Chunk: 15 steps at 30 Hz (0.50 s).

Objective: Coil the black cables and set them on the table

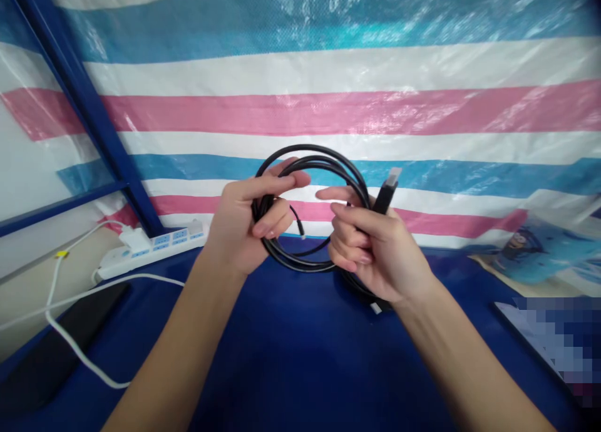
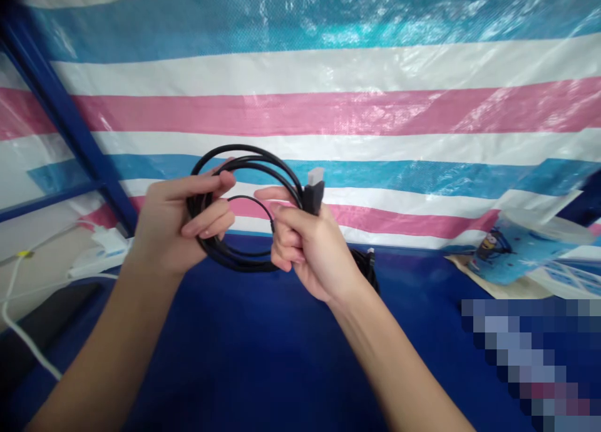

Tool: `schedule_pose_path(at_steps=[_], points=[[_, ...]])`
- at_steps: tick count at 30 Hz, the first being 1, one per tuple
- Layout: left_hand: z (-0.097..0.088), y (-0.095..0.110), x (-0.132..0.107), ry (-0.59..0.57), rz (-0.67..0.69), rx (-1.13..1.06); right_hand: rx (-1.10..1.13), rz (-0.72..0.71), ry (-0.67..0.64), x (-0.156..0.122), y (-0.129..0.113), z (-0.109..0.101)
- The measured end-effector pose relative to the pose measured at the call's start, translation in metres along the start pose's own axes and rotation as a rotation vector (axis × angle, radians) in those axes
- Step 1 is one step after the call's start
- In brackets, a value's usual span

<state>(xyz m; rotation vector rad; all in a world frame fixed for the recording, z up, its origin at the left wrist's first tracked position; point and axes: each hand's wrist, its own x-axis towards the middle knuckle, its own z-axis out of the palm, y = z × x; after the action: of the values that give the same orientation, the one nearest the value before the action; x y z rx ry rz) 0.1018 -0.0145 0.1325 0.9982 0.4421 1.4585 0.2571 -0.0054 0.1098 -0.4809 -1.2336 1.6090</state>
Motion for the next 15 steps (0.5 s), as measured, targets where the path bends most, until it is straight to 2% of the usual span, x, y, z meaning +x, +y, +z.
schedule_pose_path(at_steps=[4, 9, 12, 15], points=[[-0.002, 0.016, -0.009, -0.085, -0.023, 0.244, -0.102, 0.112, -0.098, -0.004, -0.002, -0.002], [0.003, 0.022, -0.016, -0.064, -0.187, 0.478, -0.303, 0.152, -0.055, -0.005, -0.005, -0.007], [0.009, 0.013, -0.016, -0.074, -0.206, 0.68, -0.54, 0.07, 0.044, -0.004, -0.008, -0.012], [0.012, 0.002, -0.014, -0.063, -0.128, 0.853, -0.94, -0.099, 0.197, -0.002, -0.01, -0.014]])
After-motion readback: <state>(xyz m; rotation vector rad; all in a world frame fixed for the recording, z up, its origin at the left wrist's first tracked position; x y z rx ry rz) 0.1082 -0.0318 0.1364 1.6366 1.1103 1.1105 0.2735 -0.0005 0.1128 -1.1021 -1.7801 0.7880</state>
